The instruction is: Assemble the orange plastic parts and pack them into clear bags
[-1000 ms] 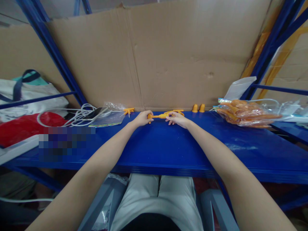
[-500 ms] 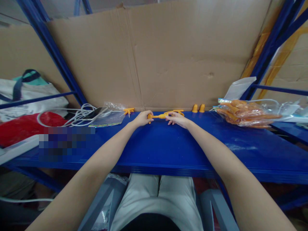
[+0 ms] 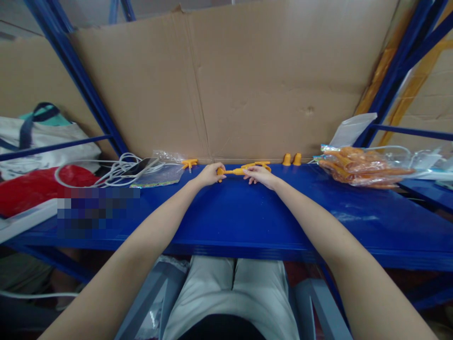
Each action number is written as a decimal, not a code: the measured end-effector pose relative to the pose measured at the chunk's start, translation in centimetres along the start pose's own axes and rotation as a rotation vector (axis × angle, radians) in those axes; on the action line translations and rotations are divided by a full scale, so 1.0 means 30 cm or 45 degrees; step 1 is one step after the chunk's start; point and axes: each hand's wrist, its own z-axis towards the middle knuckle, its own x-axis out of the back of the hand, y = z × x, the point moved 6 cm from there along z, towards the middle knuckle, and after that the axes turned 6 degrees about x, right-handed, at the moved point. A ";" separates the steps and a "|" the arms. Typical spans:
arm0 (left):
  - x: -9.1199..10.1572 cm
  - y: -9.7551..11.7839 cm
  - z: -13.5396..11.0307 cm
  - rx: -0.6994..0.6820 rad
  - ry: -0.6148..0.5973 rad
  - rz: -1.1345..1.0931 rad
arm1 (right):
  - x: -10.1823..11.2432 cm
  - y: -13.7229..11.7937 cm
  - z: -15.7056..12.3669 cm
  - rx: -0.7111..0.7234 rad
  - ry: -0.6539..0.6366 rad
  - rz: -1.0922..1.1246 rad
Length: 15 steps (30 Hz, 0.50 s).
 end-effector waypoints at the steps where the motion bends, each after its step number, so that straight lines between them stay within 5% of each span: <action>1: 0.000 0.001 0.001 -0.011 0.004 0.018 | 0.001 0.002 0.001 0.020 -0.018 0.016; 15: -0.012 0.008 -0.003 0.052 -0.057 -0.075 | -0.009 -0.017 -0.006 0.007 -0.013 -0.069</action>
